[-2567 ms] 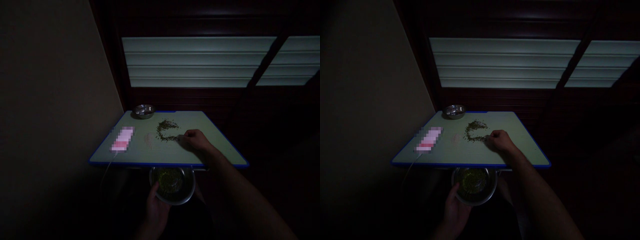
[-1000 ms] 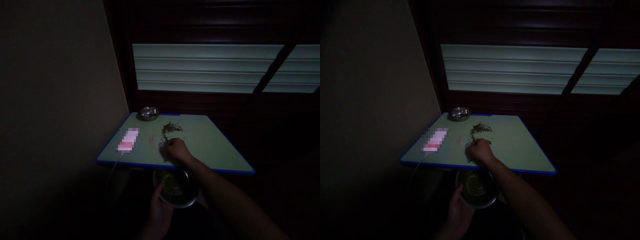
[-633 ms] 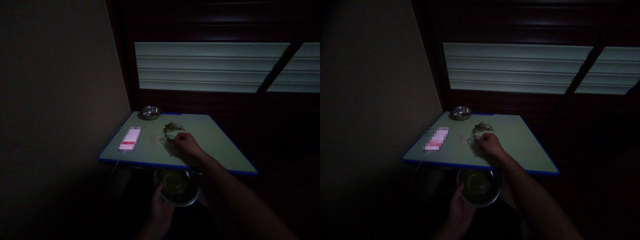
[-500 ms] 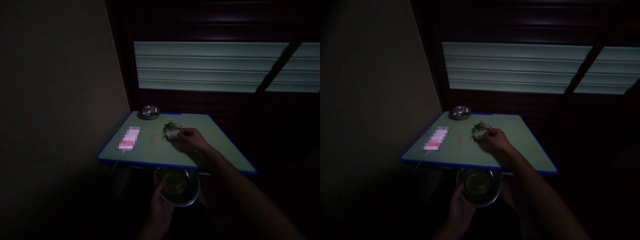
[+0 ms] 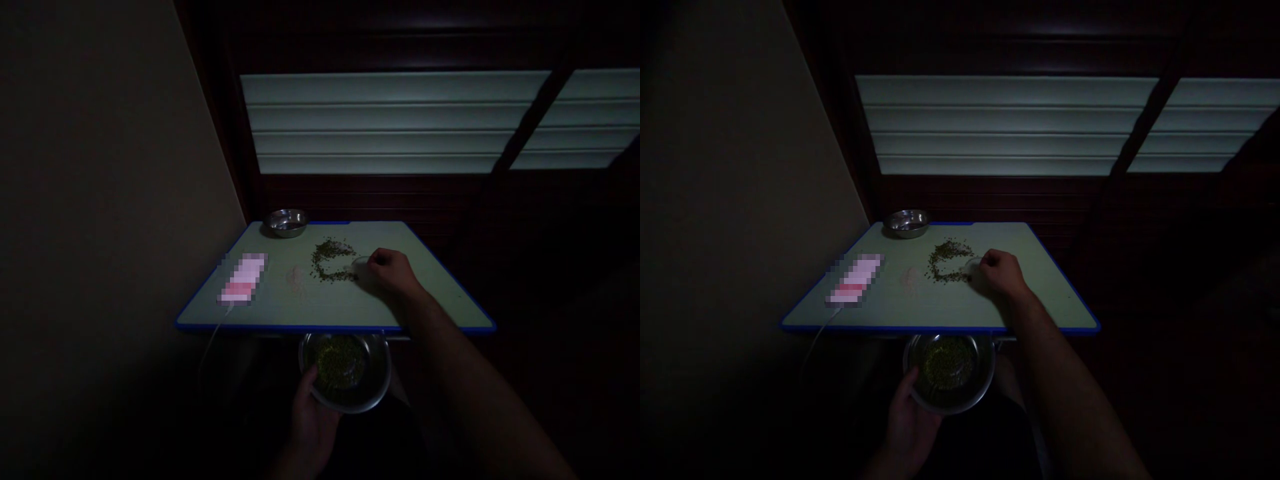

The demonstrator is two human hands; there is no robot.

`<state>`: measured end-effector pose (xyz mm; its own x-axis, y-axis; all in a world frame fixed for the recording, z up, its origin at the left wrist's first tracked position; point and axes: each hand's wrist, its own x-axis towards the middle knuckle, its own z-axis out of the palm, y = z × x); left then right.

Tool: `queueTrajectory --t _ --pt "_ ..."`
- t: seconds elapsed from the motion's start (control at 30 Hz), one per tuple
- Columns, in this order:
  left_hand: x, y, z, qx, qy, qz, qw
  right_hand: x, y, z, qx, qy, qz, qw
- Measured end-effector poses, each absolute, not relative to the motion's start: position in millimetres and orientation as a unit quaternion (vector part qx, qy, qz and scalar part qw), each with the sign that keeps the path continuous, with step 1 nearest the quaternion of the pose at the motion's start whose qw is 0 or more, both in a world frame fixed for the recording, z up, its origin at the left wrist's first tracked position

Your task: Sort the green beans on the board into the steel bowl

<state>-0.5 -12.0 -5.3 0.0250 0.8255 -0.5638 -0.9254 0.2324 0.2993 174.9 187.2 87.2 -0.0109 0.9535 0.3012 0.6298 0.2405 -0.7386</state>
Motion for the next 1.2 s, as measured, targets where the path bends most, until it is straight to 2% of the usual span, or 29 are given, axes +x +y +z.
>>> queueTrajectory --t 0.17,0.33,0.9,1.2 --pt "-0.2 -13.1 -2.3 -0.081 0.335 0.600 0.722 182.5 186.4 87.4 -0.630 -0.685 0.149 0.335" --pt "1.2 -13.2 -0.7 -0.082 0.351 0.596 0.718 181.7 188.1 86.0 -0.621 -0.694 0.179 0.316" --pt "2.0 -11.6 -11.8 -0.068 0.330 0.602 0.724 164.2 180.9 77.4 -0.471 -0.747 0.340 0.323" --pt "2.1 -12.3 -8.2 -0.072 0.341 0.605 0.716 176.8 181.7 88.6 -0.520 -0.690 0.343 0.369"
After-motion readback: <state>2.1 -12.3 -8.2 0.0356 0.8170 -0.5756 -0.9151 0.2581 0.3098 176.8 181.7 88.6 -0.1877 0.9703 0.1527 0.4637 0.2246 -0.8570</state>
